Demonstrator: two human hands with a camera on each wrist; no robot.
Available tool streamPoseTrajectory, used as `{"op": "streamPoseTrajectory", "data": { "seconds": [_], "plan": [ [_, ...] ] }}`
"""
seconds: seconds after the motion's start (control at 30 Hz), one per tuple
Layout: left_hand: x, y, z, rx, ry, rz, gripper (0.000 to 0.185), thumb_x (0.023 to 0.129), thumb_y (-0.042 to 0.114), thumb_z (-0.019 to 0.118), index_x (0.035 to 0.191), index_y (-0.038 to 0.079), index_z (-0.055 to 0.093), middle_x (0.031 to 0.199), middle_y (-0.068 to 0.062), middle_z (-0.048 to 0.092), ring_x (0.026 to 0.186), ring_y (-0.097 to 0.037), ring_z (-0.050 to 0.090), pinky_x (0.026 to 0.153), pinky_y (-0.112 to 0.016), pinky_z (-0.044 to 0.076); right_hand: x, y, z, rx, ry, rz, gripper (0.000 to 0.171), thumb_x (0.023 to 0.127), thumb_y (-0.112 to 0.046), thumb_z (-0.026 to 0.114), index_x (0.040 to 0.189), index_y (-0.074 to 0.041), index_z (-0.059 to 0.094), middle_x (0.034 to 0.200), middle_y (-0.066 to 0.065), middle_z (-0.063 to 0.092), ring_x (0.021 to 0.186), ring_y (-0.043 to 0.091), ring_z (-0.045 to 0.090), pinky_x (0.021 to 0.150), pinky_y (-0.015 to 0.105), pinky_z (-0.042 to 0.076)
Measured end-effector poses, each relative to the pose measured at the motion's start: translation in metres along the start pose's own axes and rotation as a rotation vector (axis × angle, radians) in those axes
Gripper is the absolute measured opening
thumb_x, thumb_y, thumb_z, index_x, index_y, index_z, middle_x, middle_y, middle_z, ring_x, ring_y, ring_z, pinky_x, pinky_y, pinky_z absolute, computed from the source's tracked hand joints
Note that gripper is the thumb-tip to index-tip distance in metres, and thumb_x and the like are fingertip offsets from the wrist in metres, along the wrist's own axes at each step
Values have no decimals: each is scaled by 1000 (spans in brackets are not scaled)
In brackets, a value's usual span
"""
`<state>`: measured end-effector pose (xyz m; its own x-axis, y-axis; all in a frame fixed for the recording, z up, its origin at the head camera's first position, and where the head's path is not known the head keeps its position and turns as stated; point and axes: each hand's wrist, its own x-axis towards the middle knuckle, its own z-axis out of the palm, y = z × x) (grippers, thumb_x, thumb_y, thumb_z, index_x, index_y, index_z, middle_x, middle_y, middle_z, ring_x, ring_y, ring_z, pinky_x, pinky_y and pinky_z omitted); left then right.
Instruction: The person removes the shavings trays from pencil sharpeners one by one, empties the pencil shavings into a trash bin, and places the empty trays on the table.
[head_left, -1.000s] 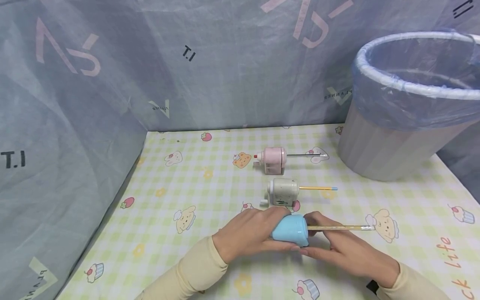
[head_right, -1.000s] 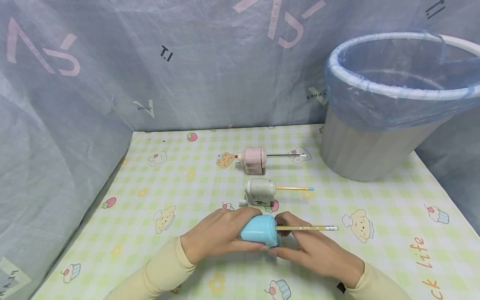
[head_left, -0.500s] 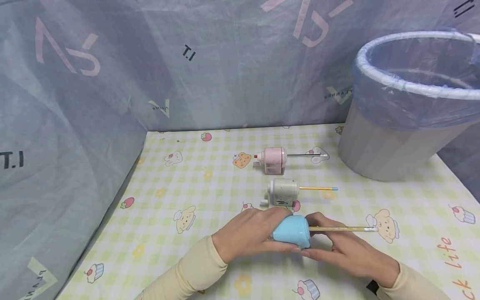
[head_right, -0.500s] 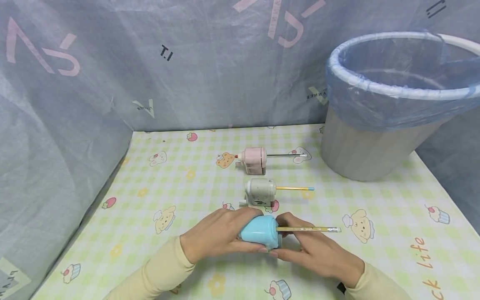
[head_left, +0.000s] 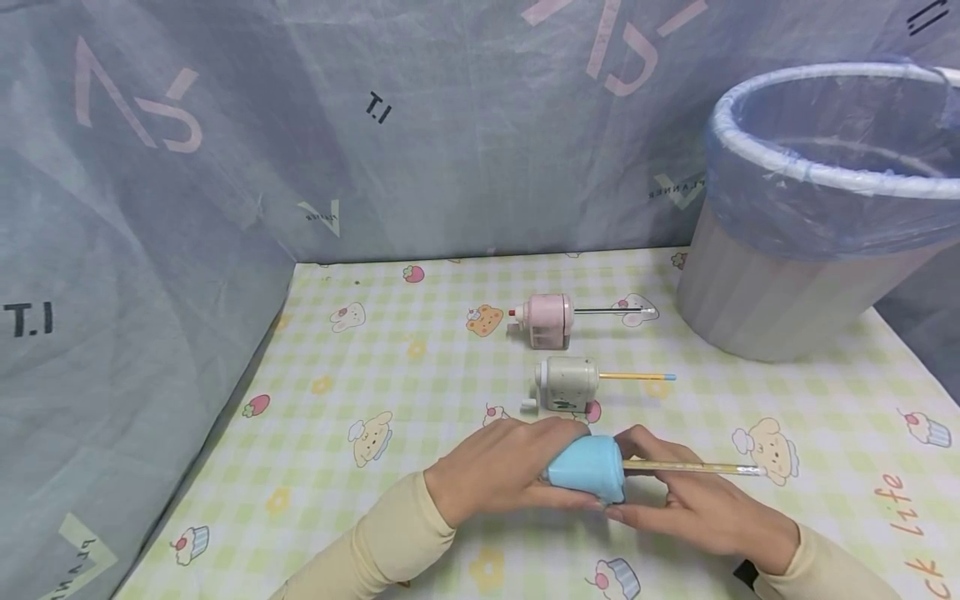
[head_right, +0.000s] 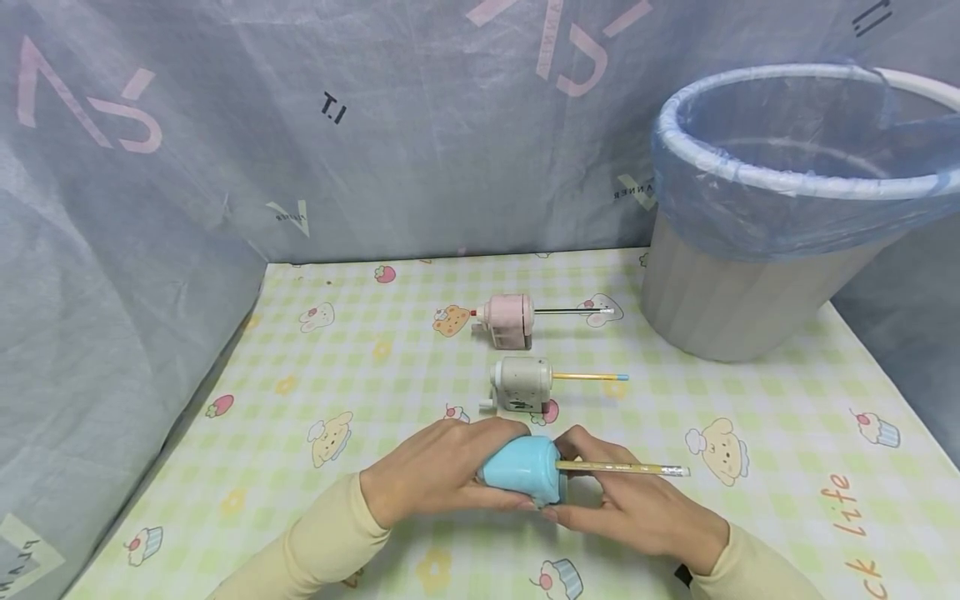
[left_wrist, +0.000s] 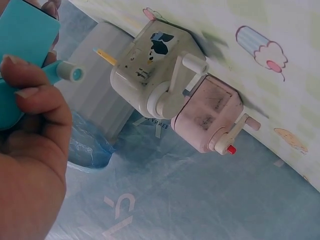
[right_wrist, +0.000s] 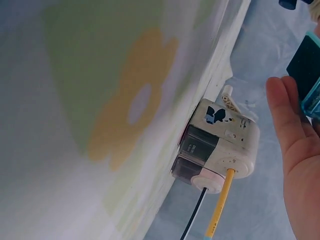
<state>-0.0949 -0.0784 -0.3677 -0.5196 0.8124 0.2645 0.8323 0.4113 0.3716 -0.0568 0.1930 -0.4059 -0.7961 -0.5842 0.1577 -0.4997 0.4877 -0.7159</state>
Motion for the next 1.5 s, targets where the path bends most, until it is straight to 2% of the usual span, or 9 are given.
{"op": "streamPoseTrajectory", "data": {
  "seconds": [0.27, 0.53, 0.83, 1.03, 1.2, 1.5],
  "plan": [
    [0, 1, -1, -13, -2, 9, 57, 91, 49, 85, 128, 13, 61, 102, 7, 68, 75, 3, 56, 69, -10, 46, 0, 2, 1, 64, -9, -38, 43, 99, -26, 77, 131, -34, 50, 120, -16, 63, 116, 10, 68, 90, 35, 60],
    [1, 2, 0, -26, -16, 8, 56, 91, 49, 85, 127, 14, 61, 101, 8, 68, 75, 3, 55, 68, -10, 45, -1, 1, 1, 53, -3, -48, 44, 98, -26, 78, 131, -35, 51, 120, -17, 64, 112, 8, 68, 86, 34, 59],
    [-1, 3, 2, -32, -22, 25, 54, 91, 49, 85, 126, 15, 61, 105, 8, 68, 78, 4, 55, 70, -9, 45, -4, 2, 1, 36, -55, 9, 46, 98, -31, 76, 134, -37, 48, 123, -18, 62, 116, 10, 65, 88, 34, 57],
    [0, 3, 1, -42, -47, 7, 55, 92, 49, 84, 128, 15, 60, 107, 7, 69, 79, 4, 56, 70, -9, 45, -3, 1, 1, 28, -31, 5, 46, 96, -32, 78, 131, -39, 49, 119, -21, 63, 113, 7, 65, 87, 33, 56],
    [0, 4, -1, -51, -73, -8, 54, 93, 49, 83, 129, 15, 60, 107, 7, 68, 79, 3, 55, 69, -9, 45, -2, 1, 1, 32, -13, -40, 47, 94, -30, 80, 129, -39, 50, 117, -23, 63, 111, 5, 66, 88, 32, 56],
    [0, 4, 1, -69, -79, 7, 51, 94, 48, 82, 127, 16, 61, 105, 8, 67, 77, 4, 53, 68, -8, 43, 1, 7, 2, 84, 8, -196, 51, 88, -19, 84, 124, -30, 50, 114, -17, 66, 103, 5, 68, 83, 29, 57]
  ]
}}
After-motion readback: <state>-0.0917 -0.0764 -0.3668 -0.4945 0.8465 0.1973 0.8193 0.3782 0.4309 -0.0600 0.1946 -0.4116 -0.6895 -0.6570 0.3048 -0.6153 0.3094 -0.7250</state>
